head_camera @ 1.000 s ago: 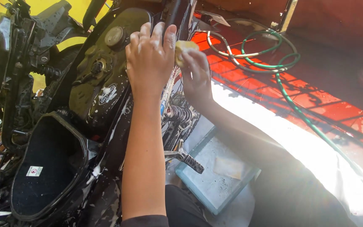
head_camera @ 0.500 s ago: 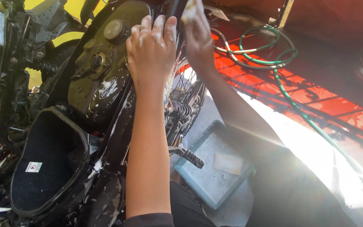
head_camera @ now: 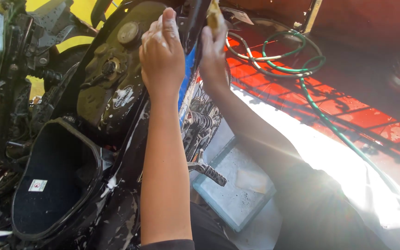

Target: Scrubbing various parts of a motorcycle with a soapy sponge and rinsing the sponge in a tray.

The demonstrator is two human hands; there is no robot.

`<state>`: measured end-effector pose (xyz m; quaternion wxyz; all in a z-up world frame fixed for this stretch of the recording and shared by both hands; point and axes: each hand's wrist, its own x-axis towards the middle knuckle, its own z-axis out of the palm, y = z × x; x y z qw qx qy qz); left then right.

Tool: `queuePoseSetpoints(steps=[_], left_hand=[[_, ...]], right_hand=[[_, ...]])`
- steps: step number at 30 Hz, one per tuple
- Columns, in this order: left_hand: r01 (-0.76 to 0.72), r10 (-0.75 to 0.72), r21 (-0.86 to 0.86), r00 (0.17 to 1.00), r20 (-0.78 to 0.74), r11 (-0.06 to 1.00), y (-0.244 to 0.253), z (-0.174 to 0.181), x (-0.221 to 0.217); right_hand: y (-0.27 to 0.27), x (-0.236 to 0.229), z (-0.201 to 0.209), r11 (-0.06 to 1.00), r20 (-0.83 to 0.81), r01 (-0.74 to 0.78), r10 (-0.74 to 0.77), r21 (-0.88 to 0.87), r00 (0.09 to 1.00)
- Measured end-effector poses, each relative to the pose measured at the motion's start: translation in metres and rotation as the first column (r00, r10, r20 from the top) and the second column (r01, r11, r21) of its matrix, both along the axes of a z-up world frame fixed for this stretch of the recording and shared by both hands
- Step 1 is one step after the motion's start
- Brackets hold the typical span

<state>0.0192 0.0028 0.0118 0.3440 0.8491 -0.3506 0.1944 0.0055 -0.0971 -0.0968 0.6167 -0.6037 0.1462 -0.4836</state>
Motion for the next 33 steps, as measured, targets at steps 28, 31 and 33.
queuePoseSetpoints(steps=[28,31,33], left_hand=[[0.052,-0.055,-0.082,0.998,-0.043,0.995,0.000,0.001,0.004],[0.040,-0.040,-0.056,0.999,0.005,0.998,0.001,0.003,0.001],[0.045,-0.045,-0.048,0.999,0.018,0.998,-0.001,0.003,0.003]], right_hand=[[0.007,-0.030,0.031,0.808,-0.060,-0.016,-0.024,-0.588,0.998],[-0.048,0.007,0.051,0.824,0.110,0.114,-0.063,-0.555,0.992],[-0.084,0.031,0.046,0.754,0.149,0.182,-0.112,-0.632,0.982]])
